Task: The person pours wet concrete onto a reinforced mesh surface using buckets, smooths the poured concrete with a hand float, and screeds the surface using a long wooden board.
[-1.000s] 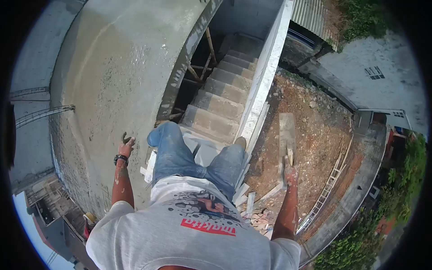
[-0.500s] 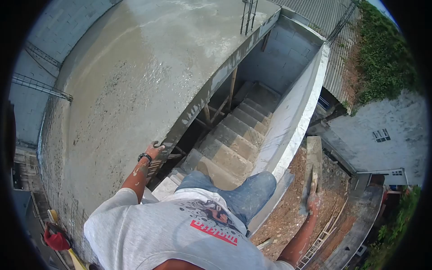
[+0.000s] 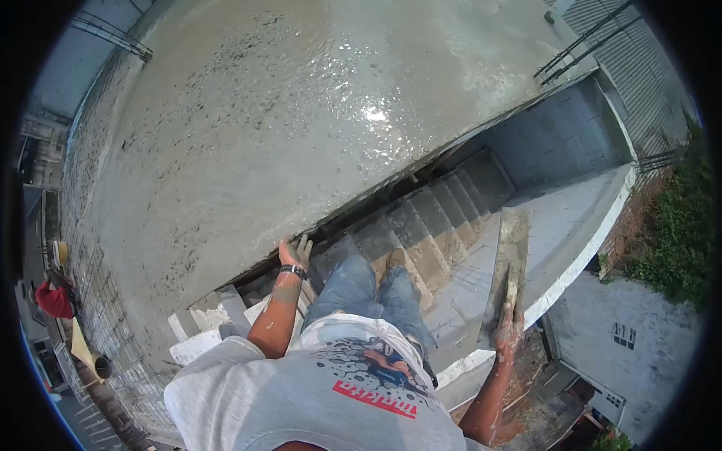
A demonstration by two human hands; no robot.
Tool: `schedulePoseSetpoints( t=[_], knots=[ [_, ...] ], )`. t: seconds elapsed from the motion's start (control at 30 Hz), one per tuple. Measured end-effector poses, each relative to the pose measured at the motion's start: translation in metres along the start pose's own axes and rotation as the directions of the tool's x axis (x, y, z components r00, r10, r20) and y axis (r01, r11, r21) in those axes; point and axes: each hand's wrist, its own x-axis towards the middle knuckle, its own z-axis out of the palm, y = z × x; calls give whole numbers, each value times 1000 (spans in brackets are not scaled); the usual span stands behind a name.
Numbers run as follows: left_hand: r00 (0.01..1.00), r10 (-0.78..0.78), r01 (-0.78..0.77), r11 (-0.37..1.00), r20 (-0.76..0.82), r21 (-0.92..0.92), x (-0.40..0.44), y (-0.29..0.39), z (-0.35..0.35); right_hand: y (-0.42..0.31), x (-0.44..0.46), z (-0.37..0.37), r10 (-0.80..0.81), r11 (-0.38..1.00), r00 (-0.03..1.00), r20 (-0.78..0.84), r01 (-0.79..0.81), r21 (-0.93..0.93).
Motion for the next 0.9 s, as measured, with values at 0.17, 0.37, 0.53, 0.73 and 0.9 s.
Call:
schedulePoseSetpoints(
  t=[0.17, 0.37, 0.53, 0.73, 0.9],
  knots=[
    [964, 244, -221, 956, 105, -196, 16, -40, -27, -77, 101, 178, -249, 966, 819, 518, 169, 197],
    [942, 333, -312, 911, 36, -271, 6, -56, -27, -245, 44, 352, -562, 601, 136, 816, 745, 289],
    [937, 342, -293, 877, 65, -381, 18, -55, -39, -287, -25, 489, -499, 503, -230, 835, 709, 495],
    [934, 353, -295, 852, 59, -433, -4, -59, -13, -286, -3, 637, -632, 562, -251, 733, 503, 656],
    [936, 336, -347, 840, -103, -418, 3, -68, 5, -382, 90, 668, -566, 785, -164, 808, 194, 589]
  ],
)
